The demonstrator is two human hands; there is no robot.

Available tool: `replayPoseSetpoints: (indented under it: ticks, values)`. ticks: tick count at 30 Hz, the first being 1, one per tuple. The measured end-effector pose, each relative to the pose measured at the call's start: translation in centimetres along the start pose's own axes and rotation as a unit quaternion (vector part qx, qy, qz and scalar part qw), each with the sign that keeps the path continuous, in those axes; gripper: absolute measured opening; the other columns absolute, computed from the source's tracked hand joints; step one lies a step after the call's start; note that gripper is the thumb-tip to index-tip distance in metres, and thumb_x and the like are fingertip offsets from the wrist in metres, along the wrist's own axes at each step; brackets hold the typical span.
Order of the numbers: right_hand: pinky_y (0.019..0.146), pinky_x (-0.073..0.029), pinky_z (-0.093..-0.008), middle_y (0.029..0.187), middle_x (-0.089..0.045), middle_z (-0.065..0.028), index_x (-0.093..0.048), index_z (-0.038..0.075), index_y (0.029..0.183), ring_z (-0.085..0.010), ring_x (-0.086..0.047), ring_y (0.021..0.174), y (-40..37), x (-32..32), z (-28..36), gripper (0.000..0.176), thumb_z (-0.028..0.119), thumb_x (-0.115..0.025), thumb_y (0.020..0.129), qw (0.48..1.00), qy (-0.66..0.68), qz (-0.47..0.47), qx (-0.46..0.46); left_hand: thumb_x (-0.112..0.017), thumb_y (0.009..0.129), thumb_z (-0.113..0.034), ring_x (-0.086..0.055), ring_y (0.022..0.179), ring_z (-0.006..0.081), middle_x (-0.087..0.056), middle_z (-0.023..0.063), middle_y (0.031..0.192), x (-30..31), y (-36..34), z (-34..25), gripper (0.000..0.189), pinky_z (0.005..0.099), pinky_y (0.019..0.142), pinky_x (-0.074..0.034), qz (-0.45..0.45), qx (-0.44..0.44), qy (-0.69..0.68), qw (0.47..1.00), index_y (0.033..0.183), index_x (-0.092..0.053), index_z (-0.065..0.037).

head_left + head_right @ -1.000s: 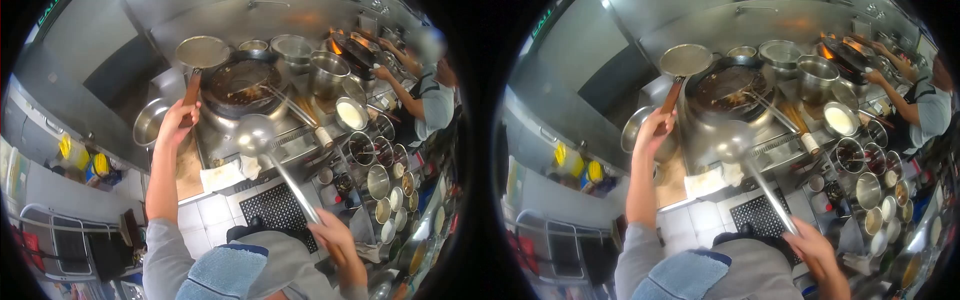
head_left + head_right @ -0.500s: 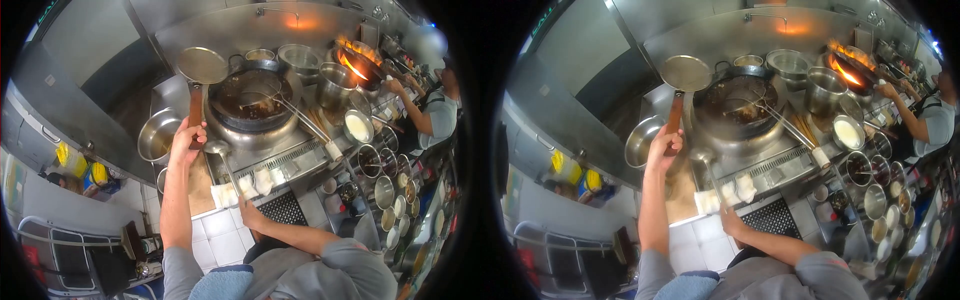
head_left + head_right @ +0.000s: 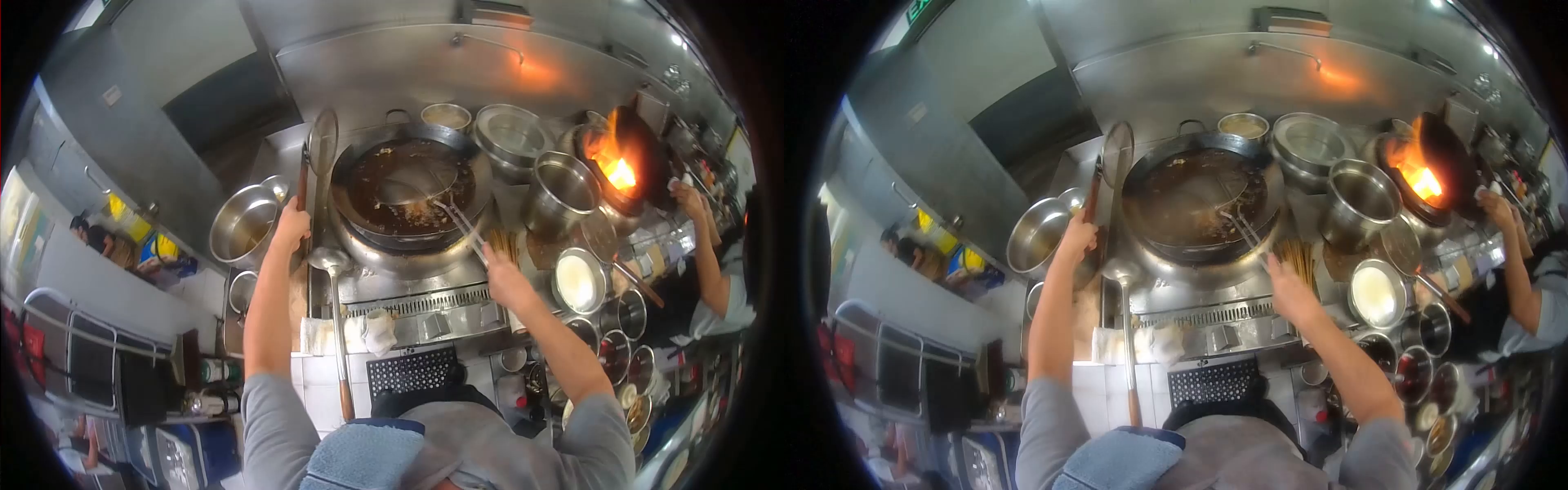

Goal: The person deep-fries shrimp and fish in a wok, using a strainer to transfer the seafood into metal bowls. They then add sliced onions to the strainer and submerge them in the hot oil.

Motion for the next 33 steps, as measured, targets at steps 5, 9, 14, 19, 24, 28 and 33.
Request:
replayPoseSetpoints:
  ticks: [5,9,14,19,24,28,33]
  values:
    - [0.088,-0.046,-0.0438,0.108,-0.059,-0.0278,-0.049,-0.004,0.127,-0.0422,-0.058,0.098,-1.7,7.7,-4.4,0.040,0.002,-0.051,0.087,0.989,0.102,-0.093,0.058,-0.045,0.090,-0.001,-0.044,0.056,0.0083,-0.049,0.0019,0.083,2.0,-15.5,-5.3,0.057,0.0254,0.046,-0.036,-0.021,-0.079,0.020,0.996,0.144,-0.032,-0.013]
    - [0.087,-0.046,-0.0440,0.105,-0.060,-0.0271,-0.050,-0.003,0.126,-0.0427,-0.057,0.099,-0.7,11.1,-6.9,0.039,0.002,-0.053,0.087,0.986,0.112,-0.097,0.074,-0.044,0.085,0.006,-0.040,0.059,0.0050,-0.048,0.0039,0.098,-0.5,-22.9,-4.2,0.071,0.0190,0.046,-0.034,0.003,0.021,-0.182,0.983,0.149,-0.025,-0.016]
    - [0.090,-0.045,-0.0396,0.113,-0.060,-0.0240,-0.050,0.002,0.130,-0.0391,-0.058,0.104,1.1,11.8,-7.1,0.040,0.004,-0.053,0.090,0.992,0.080,-0.076,0.053,-0.044,0.082,0.002,-0.045,0.065,0.0074,-0.046,0.0078,0.108,-9.3,-23.3,0.0,0.077,0.0212,0.049,-0.040,0.039,0.054,-0.235,0.970,0.151,-0.016,-0.016]
    - [0.088,-0.045,-0.0413,0.112,-0.060,-0.0261,-0.051,0.000,0.127,-0.0426,-0.056,0.105,0.9,10.0,-6.7,0.038,0.003,-0.054,0.089,0.983,0.124,-0.126,0.045,-0.045,0.090,-0.001,-0.042,0.059,0.0110,-0.044,0.0084,0.096,-15.6,-18.5,-2.7,0.046,0.0256,0.047,-0.038,0.070,0.098,-0.326,0.938,0.133,-0.030,-0.009]
    - [0.093,-0.044,-0.0387,0.119,-0.059,-0.0245,-0.052,0.002,0.128,-0.0405,-0.055,0.112,-1.3,9.1,-5.2,0.038,0.005,-0.054,0.090,0.974,0.175,-0.141,-0.017,-0.041,0.078,0.011,-0.046,0.059,0.0140,-0.046,0.0127,0.095,-15.5,-13.0,-4.1,0.047,0.0284,0.049,-0.040,0.108,0.116,-0.392,0.906,0.123,-0.033,-0.002]
    - [0.095,-0.044,-0.0375,0.121,-0.060,-0.0224,-0.053,0.002,0.128,-0.0384,-0.056,0.114,-2.8,9.4,-5.1,0.038,0.005,-0.054,0.090,0.980,0.119,-0.157,-0.020,-0.041,0.081,0.015,-0.044,0.062,0.0116,-0.048,0.0174,0.095,-13.6,-10.6,-3.3,0.052,0.0229,0.049,-0.037,0.185,0.095,-0.489,0.847,0.129,-0.026,0.001]
    - [0.096,-0.043,-0.0362,0.123,-0.058,-0.0221,-0.053,0.002,0.128,-0.0362,-0.055,0.116,-4.3,10.8,-3.7,0.038,0.004,-0.053,0.090,0.983,0.116,-0.133,-0.043,-0.038,0.087,0.013,-0.041,0.067,0.0094,-0.047,0.0189,0.104,-11.0,-10.3,-2.4,0.042,0.0194,0.052,-0.036,0.261,0.087,-0.556,0.784,0.128,-0.037,0.004]
Point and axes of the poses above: each hand's wrist, its own y-axis towards the middle knuckle, its own x-axis out of the back of the hand, z = x × y, the point moved 2 cm from there along y, towards the middle knuckle
